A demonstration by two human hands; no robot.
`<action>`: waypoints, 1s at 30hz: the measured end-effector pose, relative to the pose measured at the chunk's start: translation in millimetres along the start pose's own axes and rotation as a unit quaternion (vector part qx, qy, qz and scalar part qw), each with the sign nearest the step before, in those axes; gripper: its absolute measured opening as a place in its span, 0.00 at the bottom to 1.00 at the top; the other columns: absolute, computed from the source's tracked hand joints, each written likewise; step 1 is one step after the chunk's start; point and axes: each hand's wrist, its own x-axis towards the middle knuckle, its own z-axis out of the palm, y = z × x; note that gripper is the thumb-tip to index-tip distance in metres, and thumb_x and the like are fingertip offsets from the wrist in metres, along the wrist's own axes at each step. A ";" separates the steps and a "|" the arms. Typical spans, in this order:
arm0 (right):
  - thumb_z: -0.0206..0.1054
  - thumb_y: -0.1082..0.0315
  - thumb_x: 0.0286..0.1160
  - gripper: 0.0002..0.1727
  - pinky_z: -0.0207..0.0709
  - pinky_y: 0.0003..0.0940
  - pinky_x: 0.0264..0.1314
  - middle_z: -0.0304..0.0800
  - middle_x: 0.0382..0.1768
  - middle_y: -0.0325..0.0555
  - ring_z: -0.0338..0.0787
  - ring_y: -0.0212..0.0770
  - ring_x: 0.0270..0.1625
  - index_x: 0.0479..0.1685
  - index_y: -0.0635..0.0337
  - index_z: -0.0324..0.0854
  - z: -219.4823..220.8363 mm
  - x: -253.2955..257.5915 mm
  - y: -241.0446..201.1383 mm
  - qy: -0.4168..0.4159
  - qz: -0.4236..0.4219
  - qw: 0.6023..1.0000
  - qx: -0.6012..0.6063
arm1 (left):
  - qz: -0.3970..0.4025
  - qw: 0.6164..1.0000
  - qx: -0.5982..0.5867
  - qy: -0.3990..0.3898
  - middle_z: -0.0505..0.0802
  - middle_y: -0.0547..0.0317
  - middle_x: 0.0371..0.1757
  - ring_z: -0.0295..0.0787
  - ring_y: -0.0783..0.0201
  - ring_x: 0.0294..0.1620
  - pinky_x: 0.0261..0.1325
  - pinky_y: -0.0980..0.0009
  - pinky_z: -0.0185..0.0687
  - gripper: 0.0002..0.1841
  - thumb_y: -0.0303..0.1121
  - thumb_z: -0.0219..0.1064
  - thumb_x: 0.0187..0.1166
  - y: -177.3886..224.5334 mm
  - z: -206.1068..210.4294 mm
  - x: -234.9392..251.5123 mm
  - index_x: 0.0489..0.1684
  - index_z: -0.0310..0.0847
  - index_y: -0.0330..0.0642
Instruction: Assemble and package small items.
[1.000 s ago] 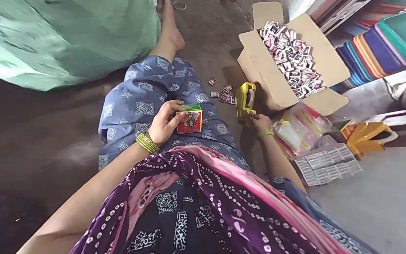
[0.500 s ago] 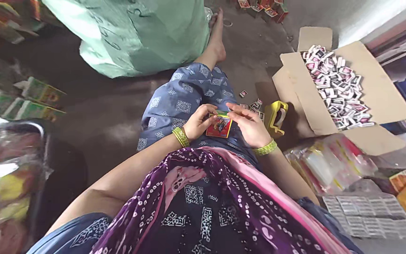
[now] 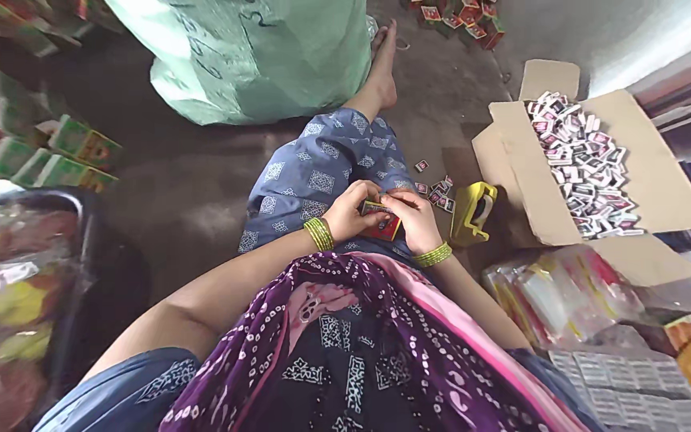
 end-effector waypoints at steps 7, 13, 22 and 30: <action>0.82 0.65 0.60 0.04 0.85 0.40 0.56 0.91 0.46 0.42 0.88 0.38 0.53 0.31 0.53 0.94 -1.7 6.9 -4.1 0.009 0.014 0.999 -0.038 | -0.050 0.998 -0.038 0.001 0.90 0.49 0.59 0.89 0.62 0.57 0.63 0.62 0.88 0.32 0.38 0.84 0.65 -0.8 1.1 -3.8 0.62 0.72 0.32; 0.86 0.72 0.47 0.31 0.87 0.40 0.48 0.85 0.46 0.51 0.88 0.43 0.45 0.56 0.61 0.77 -10.5 14.6 -7.7 0.048 0.093 0.994 -0.020 | -0.078 0.992 -0.094 -0.030 0.87 0.51 0.61 0.90 0.63 0.56 0.63 0.62 0.90 0.41 0.38 0.87 0.60 3.3 0.4 -5.5 0.69 0.65 0.35; 0.81 0.49 0.62 0.29 0.87 0.38 0.60 0.95 0.48 0.41 0.92 0.32 0.52 0.60 0.57 0.86 -36.9 5.9 -15.1 -0.193 -0.087 0.941 -0.264 | -0.041 0.969 -0.243 0.010 0.80 0.39 0.71 0.91 0.53 0.61 0.62 0.56 0.92 0.34 0.32 0.70 0.72 -2.2 -7.5 -4.4 0.74 0.56 0.25; 0.74 0.51 0.73 0.24 0.89 0.45 0.45 0.94 0.42 0.51 0.94 0.46 0.42 0.55 0.63 0.84 -48.3 68.4 -70.5 -0.293 0.263 0.894 -0.212 | -0.202 0.927 -0.275 0.155 0.82 0.46 0.68 0.92 0.53 0.55 0.55 0.54 0.93 0.24 0.29 0.59 0.78 -0.2 -14.6 4.8 0.72 0.62 0.33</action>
